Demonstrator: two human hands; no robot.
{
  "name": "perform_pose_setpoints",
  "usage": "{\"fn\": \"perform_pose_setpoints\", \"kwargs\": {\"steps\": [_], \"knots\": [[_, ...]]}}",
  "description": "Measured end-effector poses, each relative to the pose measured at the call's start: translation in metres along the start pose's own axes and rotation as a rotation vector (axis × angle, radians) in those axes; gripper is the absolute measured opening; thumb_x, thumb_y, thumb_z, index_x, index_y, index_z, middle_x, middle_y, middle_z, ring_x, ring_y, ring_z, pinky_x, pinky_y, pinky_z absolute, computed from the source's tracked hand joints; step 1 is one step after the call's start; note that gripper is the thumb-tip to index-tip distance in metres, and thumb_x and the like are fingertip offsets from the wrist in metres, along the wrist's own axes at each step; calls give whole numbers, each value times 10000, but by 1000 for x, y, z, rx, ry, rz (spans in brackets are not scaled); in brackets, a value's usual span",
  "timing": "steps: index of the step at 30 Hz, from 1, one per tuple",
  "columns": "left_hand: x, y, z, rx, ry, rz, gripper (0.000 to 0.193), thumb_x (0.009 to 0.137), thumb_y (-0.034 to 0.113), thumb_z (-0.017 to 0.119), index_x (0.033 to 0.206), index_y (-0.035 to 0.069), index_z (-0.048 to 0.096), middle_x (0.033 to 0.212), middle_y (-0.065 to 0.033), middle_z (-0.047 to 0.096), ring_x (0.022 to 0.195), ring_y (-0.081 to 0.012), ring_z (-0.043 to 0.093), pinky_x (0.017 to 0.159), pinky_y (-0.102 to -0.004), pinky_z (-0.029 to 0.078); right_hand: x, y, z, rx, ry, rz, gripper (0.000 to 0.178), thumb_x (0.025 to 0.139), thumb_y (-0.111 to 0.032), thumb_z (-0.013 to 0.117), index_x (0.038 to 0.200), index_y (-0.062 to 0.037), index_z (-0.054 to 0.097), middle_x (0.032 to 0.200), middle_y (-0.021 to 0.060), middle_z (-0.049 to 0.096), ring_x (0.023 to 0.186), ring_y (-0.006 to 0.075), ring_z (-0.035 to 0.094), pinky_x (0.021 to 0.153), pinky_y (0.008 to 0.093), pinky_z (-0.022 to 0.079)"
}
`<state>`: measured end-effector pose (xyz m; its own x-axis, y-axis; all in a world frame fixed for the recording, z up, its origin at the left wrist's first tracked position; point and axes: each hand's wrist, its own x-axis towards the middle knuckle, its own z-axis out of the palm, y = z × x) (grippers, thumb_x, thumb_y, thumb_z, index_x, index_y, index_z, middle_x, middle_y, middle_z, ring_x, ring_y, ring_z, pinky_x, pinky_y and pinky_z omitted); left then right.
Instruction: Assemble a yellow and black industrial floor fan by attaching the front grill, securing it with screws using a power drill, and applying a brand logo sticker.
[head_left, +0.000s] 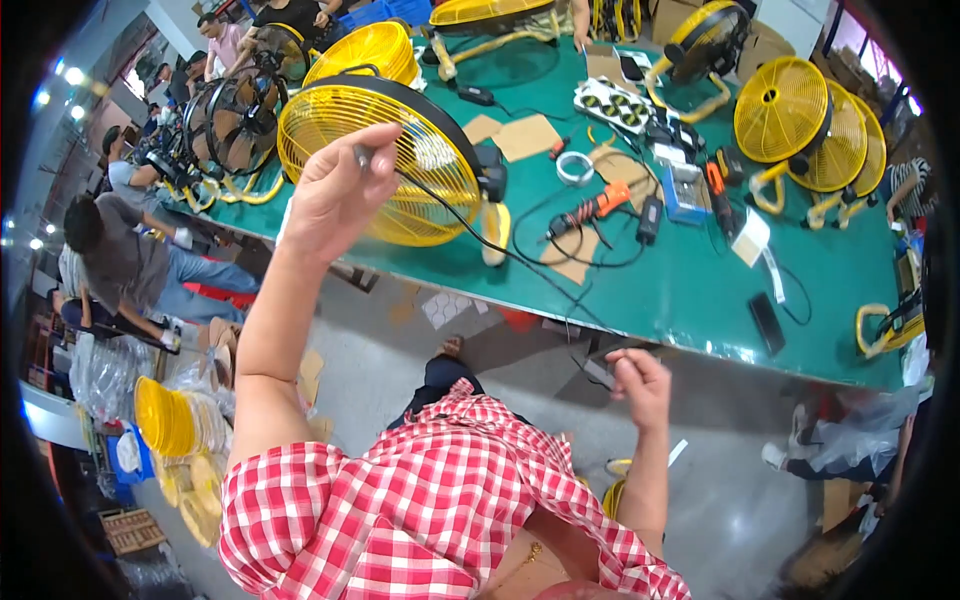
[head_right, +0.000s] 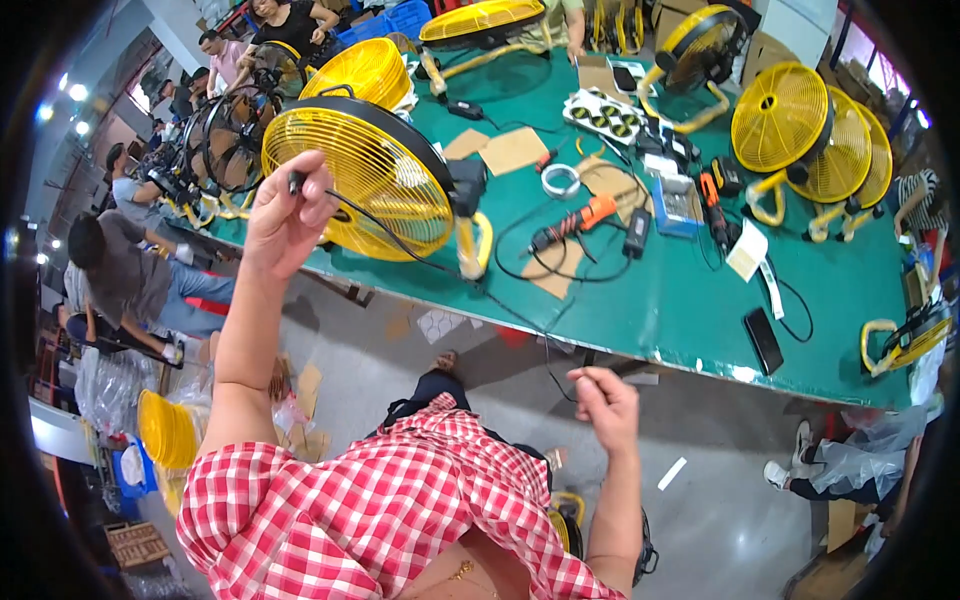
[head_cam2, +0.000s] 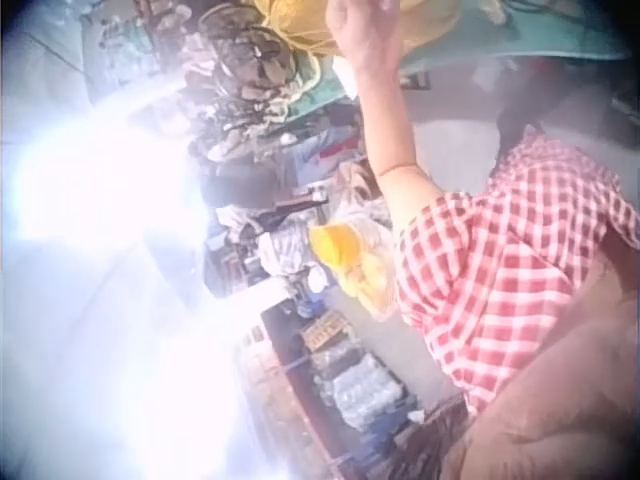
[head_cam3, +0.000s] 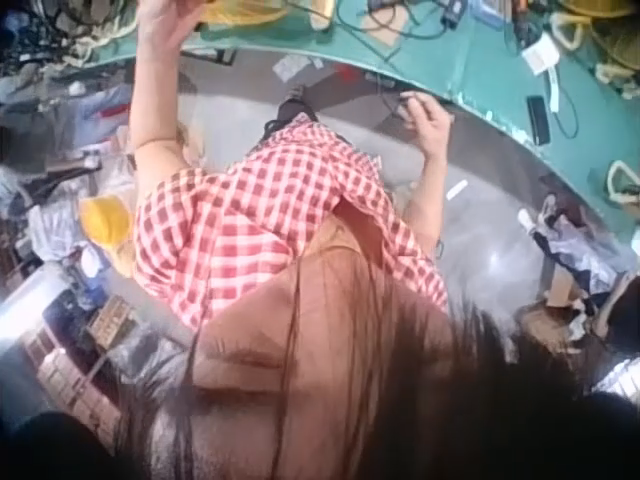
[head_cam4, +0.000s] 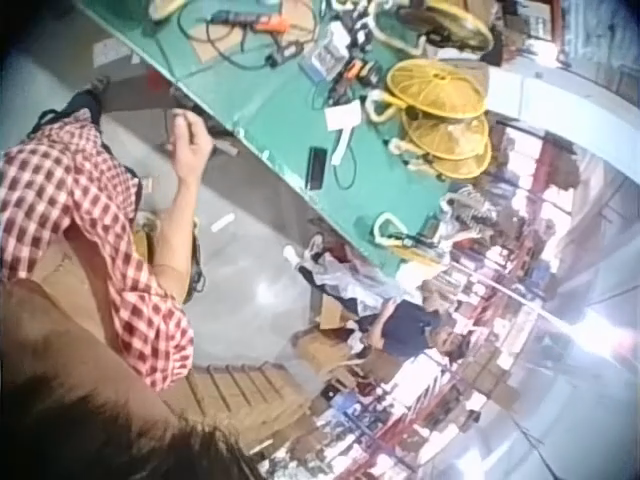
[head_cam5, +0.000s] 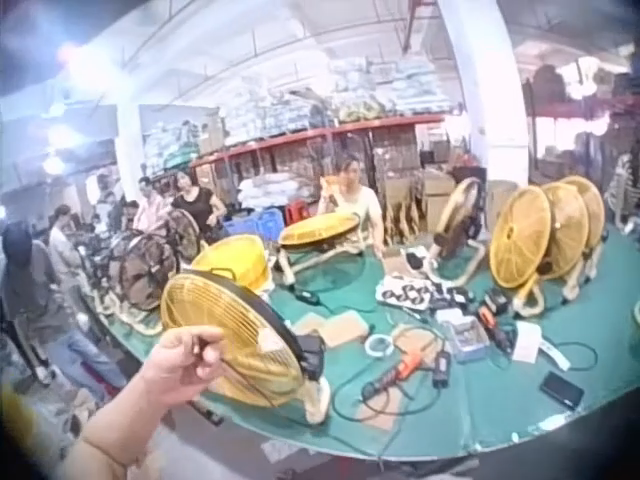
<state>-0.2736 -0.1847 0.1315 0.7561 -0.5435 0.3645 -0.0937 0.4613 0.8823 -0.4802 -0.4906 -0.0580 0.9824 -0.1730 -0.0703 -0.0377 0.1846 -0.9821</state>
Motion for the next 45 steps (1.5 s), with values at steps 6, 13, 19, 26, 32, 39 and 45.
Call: {"fn": "perform_pose_setpoints", "kwargs": {"steps": [6, 13, 19, 26, 32, 39, 45], "knots": [[55, 71, -135, -108, -251, 161, 291, 883, 166, 543, 1130, 11, 540, 923, -84, 547, 711, -113, 467, 608, -213, 379, 150, -111, 92, -319, 232, -365, 216, 889, -166, 516, 924, 16, 626, 581, -57, 422, 517, 8, 357, 456, 183, 252], [158, 90, -266, 307, -90, 237, 379, 912, 205, 495, 1197, -45, 493, 972, -42, 582, 864, -86, 554, 805, -197, 437, 363, -170, 171, -447, 194, -406, 254, 884, -217, 539, 958, 3, 643, 598, -42, 449, 563, 34, 389, 498, 187, 287], [193, 16, -390, 523, 71, -18, 235, 867, 101, 546, 1081, 30, 615, 847, -26, 627, 775, -90, 576, 717, -211, 468, 396, -160, 289, -1150, -65, -347, 572, 850, -410, 536, 1309, -103, 384, 1199, 212, 496, 1085, 292, 505, 903, 358, 387], [141, -35, -416, 24, 284, -437, 283, 884, 78, 511, 1150, -13, 542, 970, -95, 613, 877, -116, 600, 814, -217, 500, 341, -185, 337, -1021, -255, -176, 371, 883, -285, 479, 1128, -10, 520, 978, 154, 575, 890, 267, 551, 821, 303, 404], [93, -53, -375, 80, -103, -539, 153, 842, 64, 563, 983, 5, 571, 867, -99, 632, 787, -145, 629, 742, -269, 517, 259, -195, 338, -1002, -153, -251, 372, 785, -177, 552, 1100, 20, 526, 865, 127, 521, 759, 215, 491, 722, 292, 400], [64, -124, -341, 133, -577, -559, 152, 786, -7, 619, 934, 6, 589, 889, -37, 601, 850, -109, 580, 777, -243, 463, 213, -191, 328, -938, -33, -231, 520, 687, -289, 609, 1072, 54, 540, 923, 152, 532, 788, 229, 496, 744, 300, 398], [58, -155, -321, 64, -748, -451, 136, 778, 7, 633, 902, 1, 578, 919, -52, 563, 881, -122, 539, 762, -254, 452, 203, -195, 326, -949, -40, -205, 553, 672, -324, 626, 1065, 58, 553, 925, 176, 537, 796, 253, 525, 734, 310, 413]]}}
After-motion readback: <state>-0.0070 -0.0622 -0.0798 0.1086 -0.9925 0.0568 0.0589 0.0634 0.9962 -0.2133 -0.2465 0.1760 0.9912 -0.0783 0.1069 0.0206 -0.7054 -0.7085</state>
